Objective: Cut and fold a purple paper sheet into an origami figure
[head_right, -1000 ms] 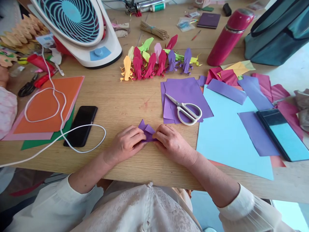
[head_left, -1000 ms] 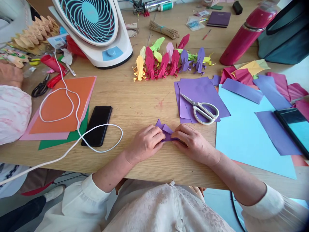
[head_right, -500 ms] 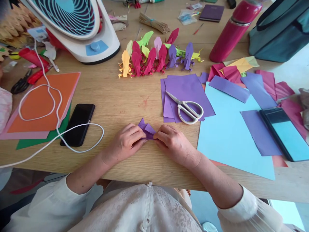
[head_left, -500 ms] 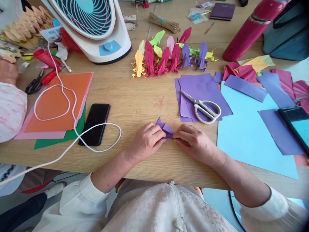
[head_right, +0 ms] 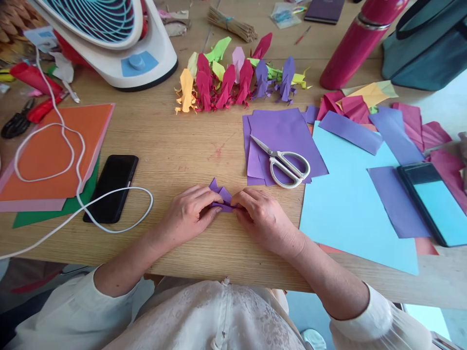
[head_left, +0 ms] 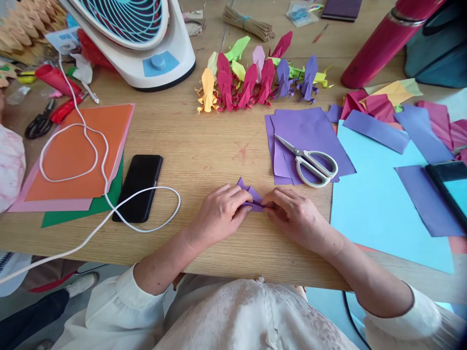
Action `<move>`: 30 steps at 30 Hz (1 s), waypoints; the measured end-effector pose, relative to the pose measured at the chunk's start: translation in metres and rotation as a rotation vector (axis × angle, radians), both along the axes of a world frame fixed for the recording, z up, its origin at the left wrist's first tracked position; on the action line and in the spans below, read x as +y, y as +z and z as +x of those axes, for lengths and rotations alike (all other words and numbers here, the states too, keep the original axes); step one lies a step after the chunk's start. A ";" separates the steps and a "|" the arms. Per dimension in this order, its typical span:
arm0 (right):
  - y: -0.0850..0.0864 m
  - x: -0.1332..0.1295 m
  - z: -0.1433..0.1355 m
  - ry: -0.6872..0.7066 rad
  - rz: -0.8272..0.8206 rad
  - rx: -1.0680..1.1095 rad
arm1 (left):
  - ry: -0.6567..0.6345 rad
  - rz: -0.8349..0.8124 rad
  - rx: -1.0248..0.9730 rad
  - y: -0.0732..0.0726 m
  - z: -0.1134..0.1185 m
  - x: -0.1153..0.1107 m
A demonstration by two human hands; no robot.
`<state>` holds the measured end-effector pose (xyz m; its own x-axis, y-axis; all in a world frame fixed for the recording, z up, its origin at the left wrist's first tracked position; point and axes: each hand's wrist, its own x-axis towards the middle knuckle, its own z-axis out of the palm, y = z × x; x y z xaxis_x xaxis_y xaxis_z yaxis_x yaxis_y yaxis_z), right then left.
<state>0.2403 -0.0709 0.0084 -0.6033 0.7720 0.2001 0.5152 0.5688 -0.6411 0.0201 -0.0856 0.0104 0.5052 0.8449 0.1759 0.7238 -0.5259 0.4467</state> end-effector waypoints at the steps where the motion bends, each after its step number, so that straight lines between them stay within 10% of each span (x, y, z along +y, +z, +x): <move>1: 0.000 0.000 0.000 0.001 0.002 -0.007 | 0.001 0.001 0.005 0.000 0.000 0.000; 30: -0.006 -0.002 0.000 0.046 0.064 -0.047 | -0.159 0.354 0.216 -0.009 -0.010 -0.005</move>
